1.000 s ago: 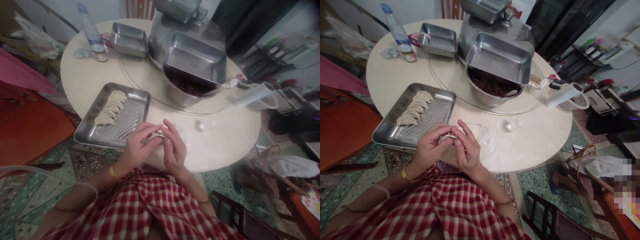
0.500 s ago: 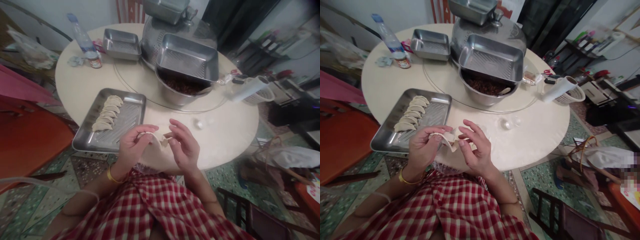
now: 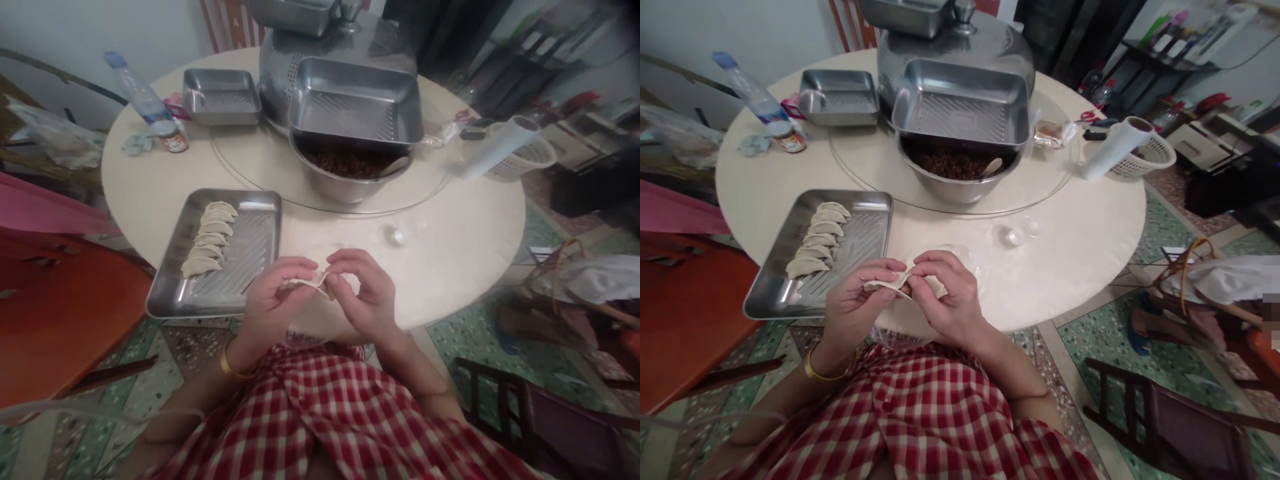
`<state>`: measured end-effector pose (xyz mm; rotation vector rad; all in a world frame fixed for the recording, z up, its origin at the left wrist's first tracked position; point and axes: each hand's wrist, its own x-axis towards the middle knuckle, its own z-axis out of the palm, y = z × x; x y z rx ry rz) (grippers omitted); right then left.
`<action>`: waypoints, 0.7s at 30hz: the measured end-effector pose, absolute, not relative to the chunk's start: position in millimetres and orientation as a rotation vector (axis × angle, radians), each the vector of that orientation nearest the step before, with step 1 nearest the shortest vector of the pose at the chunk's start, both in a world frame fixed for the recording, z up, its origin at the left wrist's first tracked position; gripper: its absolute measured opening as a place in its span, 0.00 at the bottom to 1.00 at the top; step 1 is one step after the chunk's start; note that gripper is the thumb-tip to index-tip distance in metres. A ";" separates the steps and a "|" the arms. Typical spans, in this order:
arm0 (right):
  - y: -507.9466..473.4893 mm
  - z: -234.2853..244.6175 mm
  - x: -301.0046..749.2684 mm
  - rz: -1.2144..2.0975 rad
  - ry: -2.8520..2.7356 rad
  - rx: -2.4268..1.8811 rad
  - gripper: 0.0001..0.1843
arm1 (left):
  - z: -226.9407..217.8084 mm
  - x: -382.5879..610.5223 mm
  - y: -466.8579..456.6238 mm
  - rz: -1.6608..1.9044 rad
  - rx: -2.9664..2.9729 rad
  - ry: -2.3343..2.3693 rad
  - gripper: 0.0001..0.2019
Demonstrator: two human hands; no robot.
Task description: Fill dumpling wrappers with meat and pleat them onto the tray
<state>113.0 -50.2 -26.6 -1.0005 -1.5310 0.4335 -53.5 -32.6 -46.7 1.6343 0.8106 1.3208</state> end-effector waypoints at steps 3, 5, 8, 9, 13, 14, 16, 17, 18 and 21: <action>-49.3 -28.6 108.8 0.610 -1.401 -1.031 0.05 | -46.6 -51.1 -32.4 1.356 1.662 0.806 0.10; -49.2 -30.0 106.9 0.666 -1.375 -1.035 0.05 | -47.1 -49.3 -31.7 1.377 1.607 0.827 0.08; -49.6 -30.7 106.7 0.621 -1.448 -1.039 0.04 | -47.5 -48.0 -30.8 1.381 1.542 0.864 0.06; -49.5 -30.4 107.1 0.595 -1.476 -1.042 0.06 | -47.3 -48.1 -30.7 1.374 1.548 0.872 0.06; -48.1 -28.3 107.6 0.491 -1.497 -1.056 0.04 | -45.9 -48.7 -32.1 1.339 1.678 0.896 0.05; -47.8 -27.8 107.3 0.477 -1.489 -1.056 0.04 | -45.5 -48.4 -32.5 1.333 1.712 0.900 0.05; -48.0 -27.1 106.5 0.481 -1.486 -1.048 0.04 | -44.8 -47.5 -32.7 1.340 1.759 0.915 0.05; -48.6 -26.8 106.3 0.493 -1.492 -1.040 0.04 | -44.5 -46.9 -32.6 1.354 1.778 0.923 0.05; -49.4 -26.6 106.2 0.507 -1.502 -1.029 0.04 | -44.3 -46.4 -32.3 1.370 1.795 0.930 0.05; -52.2 -26.5 106.6 0.523 -1.536 -0.996 0.05 | -43.4 -46.0 -31.2 1.405 1.829 0.938 0.04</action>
